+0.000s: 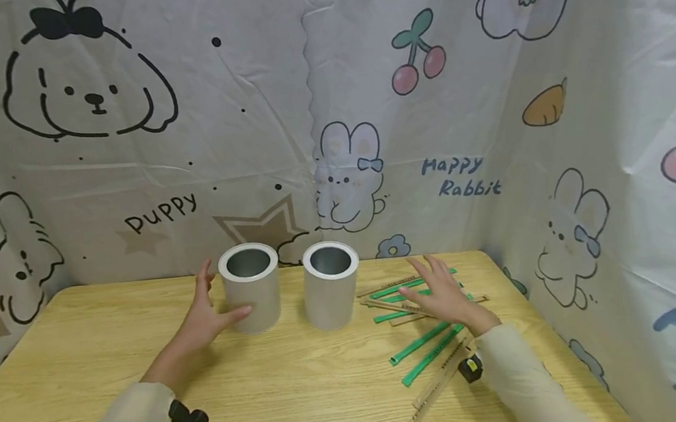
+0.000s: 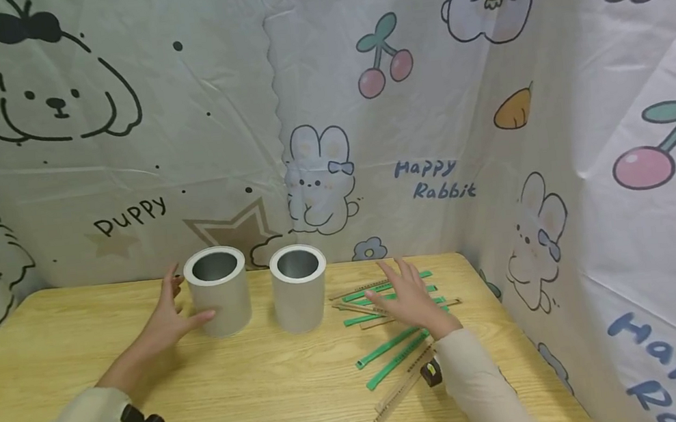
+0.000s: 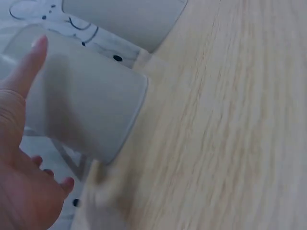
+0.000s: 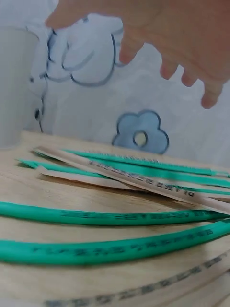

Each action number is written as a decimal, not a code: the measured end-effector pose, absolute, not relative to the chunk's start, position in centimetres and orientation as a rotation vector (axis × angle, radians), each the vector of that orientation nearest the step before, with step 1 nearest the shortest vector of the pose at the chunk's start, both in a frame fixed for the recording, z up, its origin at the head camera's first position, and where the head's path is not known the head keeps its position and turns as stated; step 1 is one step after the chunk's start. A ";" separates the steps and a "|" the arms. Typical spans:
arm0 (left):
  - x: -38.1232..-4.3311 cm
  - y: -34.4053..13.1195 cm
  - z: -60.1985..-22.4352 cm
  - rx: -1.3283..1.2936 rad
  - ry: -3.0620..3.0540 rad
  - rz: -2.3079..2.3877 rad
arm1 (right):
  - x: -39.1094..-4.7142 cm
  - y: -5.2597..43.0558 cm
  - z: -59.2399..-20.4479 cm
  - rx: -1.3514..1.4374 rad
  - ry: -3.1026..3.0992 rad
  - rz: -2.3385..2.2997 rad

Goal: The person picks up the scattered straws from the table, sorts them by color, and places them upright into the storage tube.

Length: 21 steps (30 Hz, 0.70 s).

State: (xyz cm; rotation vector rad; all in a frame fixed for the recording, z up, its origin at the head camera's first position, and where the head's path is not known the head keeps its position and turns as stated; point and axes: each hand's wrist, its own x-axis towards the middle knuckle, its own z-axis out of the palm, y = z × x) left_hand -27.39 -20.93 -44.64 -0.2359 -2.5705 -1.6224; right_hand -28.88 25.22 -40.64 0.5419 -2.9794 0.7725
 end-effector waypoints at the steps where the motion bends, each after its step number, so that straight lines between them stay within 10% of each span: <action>1: -27.7 -20.8 -44.8 -0.236 -2.561 -1.647 | -29.4 25.2 -40.6 0.553 -2.982 0.784; 21: -30.2 -18.7 -46.4 -0.306 -2.366 -1.869 | -35.5 24.7 -42.3 0.441 -3.169 0.919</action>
